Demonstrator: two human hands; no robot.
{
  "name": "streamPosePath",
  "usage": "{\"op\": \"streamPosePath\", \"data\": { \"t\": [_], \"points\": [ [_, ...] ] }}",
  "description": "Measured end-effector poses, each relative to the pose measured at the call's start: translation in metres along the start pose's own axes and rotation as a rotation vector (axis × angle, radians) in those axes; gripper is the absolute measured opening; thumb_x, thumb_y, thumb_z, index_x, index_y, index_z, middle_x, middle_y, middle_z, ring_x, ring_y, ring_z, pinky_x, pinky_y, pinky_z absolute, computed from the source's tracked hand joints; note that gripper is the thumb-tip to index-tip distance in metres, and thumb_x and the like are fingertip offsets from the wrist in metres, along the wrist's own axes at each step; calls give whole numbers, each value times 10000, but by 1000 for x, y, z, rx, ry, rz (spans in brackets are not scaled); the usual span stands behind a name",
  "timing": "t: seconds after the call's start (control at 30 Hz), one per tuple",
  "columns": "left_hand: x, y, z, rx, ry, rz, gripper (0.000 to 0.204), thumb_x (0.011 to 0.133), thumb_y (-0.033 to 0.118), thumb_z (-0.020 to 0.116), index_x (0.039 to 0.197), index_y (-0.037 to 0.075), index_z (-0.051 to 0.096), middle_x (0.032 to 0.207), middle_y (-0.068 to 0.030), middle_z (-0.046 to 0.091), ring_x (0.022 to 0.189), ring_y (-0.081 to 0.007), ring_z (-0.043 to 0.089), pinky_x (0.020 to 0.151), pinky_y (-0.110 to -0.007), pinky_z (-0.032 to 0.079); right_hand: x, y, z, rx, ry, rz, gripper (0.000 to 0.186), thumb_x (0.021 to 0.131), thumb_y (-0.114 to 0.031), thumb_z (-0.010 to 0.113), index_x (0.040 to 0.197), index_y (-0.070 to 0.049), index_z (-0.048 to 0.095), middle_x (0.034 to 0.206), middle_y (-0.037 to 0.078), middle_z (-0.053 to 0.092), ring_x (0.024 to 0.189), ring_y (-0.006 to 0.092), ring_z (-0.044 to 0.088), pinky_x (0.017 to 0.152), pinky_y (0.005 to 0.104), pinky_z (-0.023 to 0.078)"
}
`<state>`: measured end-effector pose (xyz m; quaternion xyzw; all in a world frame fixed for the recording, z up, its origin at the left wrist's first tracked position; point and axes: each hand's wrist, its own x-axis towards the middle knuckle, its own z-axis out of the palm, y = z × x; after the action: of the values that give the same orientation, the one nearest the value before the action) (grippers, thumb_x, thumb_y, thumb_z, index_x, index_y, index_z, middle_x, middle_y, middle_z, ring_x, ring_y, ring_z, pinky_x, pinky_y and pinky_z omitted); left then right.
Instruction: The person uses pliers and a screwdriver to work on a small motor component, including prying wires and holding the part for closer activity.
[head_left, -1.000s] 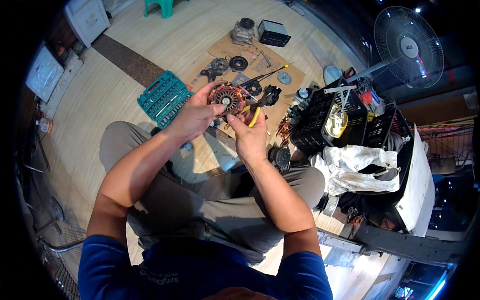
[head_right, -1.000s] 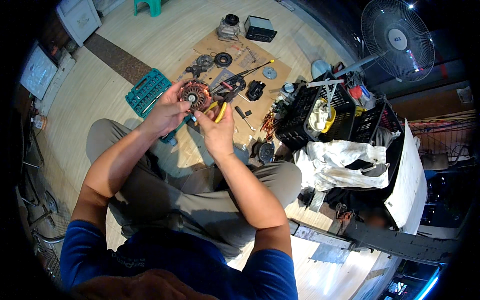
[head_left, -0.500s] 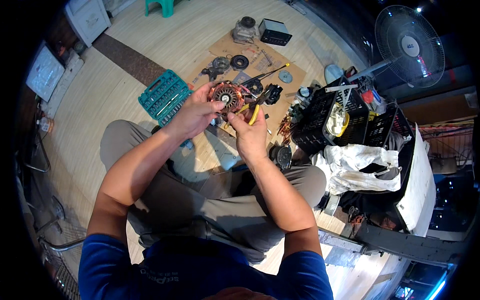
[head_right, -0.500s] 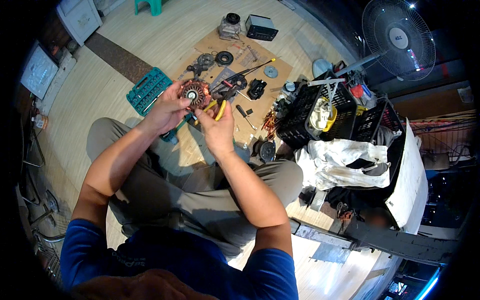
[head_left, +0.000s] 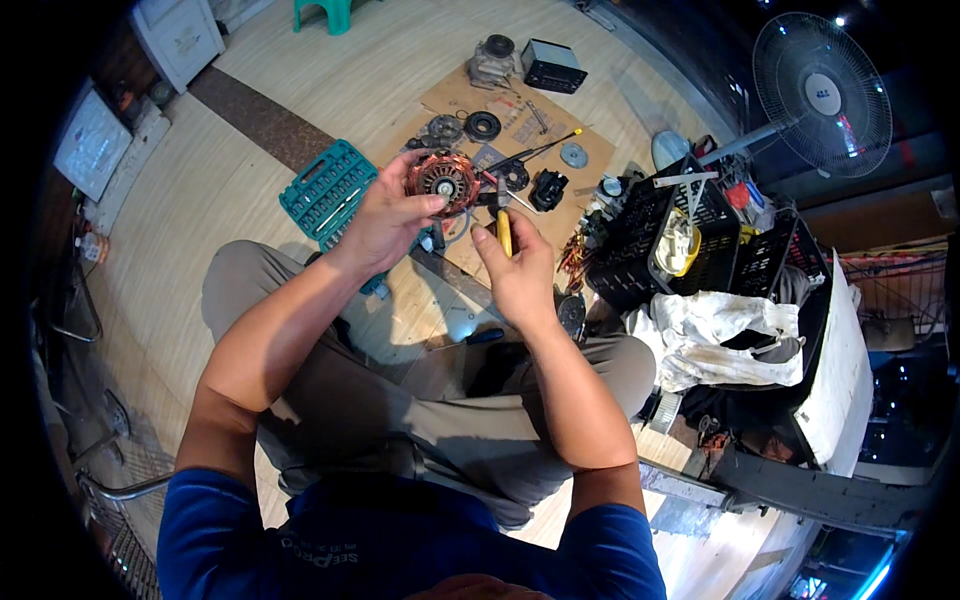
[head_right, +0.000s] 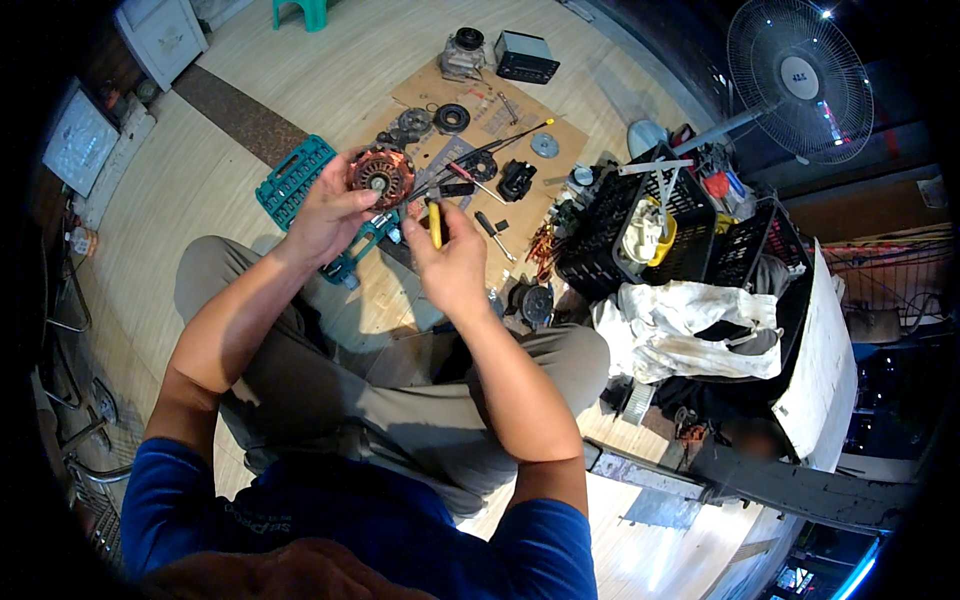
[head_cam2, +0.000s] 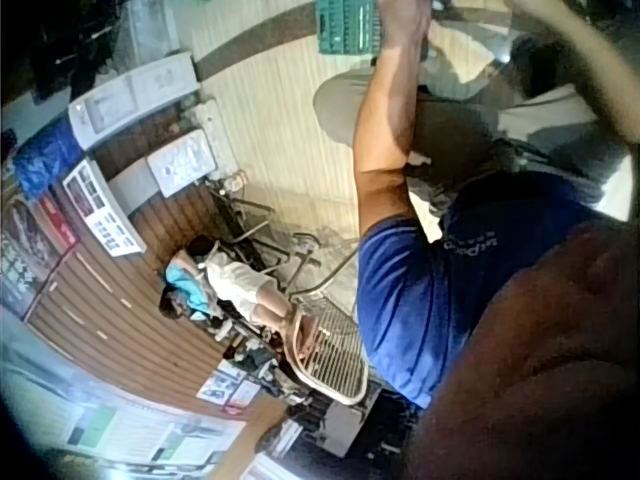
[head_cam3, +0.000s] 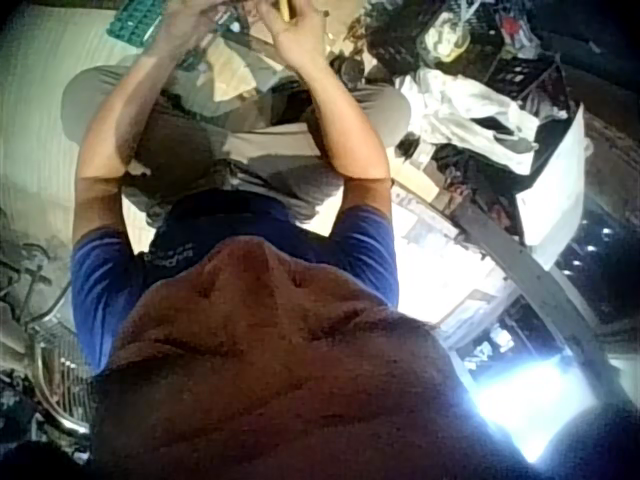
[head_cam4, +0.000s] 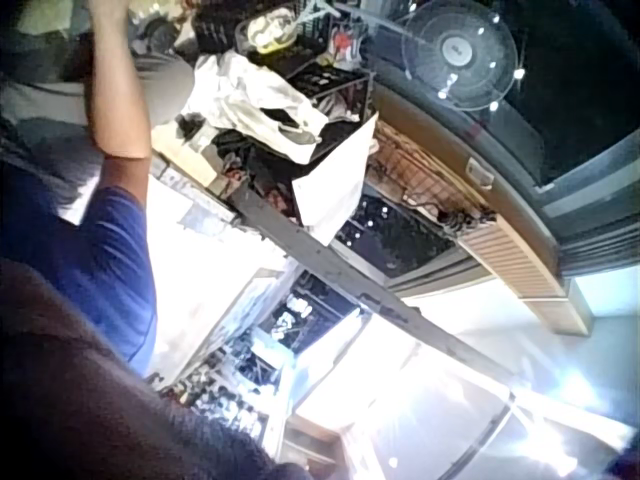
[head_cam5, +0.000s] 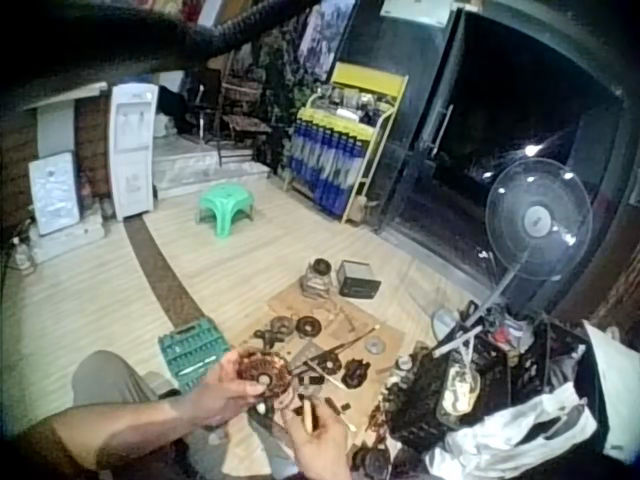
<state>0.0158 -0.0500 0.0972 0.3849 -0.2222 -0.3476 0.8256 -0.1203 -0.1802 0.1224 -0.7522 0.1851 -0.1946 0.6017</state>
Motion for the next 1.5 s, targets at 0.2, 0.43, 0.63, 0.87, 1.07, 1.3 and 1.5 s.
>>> {"op": "streamPosePath", "data": {
  "t": [0.2, 0.43, 0.63, 0.87, 1.07, 1.3, 1.5],
  "points": [
    [-1, 6, 6, 13, 34, 58, 604, 778, 4, 659, 1303, -10, 362, 1216, -162, 547, 1150, -254, 565, 1005, -398, 463, -9, -8, 1, -327, -32, -112, 464, 815, -260, 718, 1124, 61, 589, 949, 234, 624, 859, 359, 634, 762, 391, 505],
    [-2, 5, 5, -11, 11, 71, 576, 770, -38, 631, 1280, 10, 370, 1214, -167, 547, 1142, -267, 567, 1013, -404, 453, -10, -9, 2, -427, -38, -160, 413, 832, -261, 703, 1093, 45, 607, 881, 188, 644, 798, 286, 637, 726, 354, 494],
    [-2, 6, 9, -69, 5, 109, 572, 746, -103, 635, 1256, 15, 403, 1188, -160, 568, 1122, -250, 569, 987, -388, 471, -10, -2, 2, -439, -42, -214, 403, 838, -269, 687, 1071, 51, 611, 866, 201, 646, 798, 308, 642, 728, 367, 496],
    [-2, 2, 4, -26, 7, 114, 602, 742, -101, 640, 1267, 32, 377, 1199, -171, 567, 1132, -264, 569, 999, -398, 454, -12, -9, 3, -430, -43, -215, 387, 851, -278, 659, 1032, 60, 608, 837, 223, 635, 771, 354, 625, 704, 395, 485],
    [-2, 2, 8, -17, 8, 121, 619, 731, -109, 655, 1261, 39, 372, 1205, -163, 563, 1131, -259, 570, 994, -382, 454, -13, -13, 4, -456, -44, -177, 344, 864, -279, 636, 985, 42, 615, 792, 220, 625, 731, 355, 619, 667, 400, 475],
    [-2, -3, 3, 105, 52, 133, 672, 701, -141, 673, 1272, 40, 369, 1207, -148, 546, 1135, -246, 563, 981, -354, 462, -13, -12, 4, -202, -78, 48, 342, 868, -308, 621, 872, 34, 622, 752, 262, 623, 736, 431, 614, 672, 457, 481],
    [-5, -1, 8, 277, 94, 126, 684, 696, -139, 687, 1287, 22, 381, 1200, -96, 519, 1116, -190, 551, 957, -300, 470, -11, -10, 2, -151, -137, 175, 361, 899, -324, 592, 874, 35, 634, 678, 237, 611, 671, 397, 615, 631, 433, 470]
  ]
}}
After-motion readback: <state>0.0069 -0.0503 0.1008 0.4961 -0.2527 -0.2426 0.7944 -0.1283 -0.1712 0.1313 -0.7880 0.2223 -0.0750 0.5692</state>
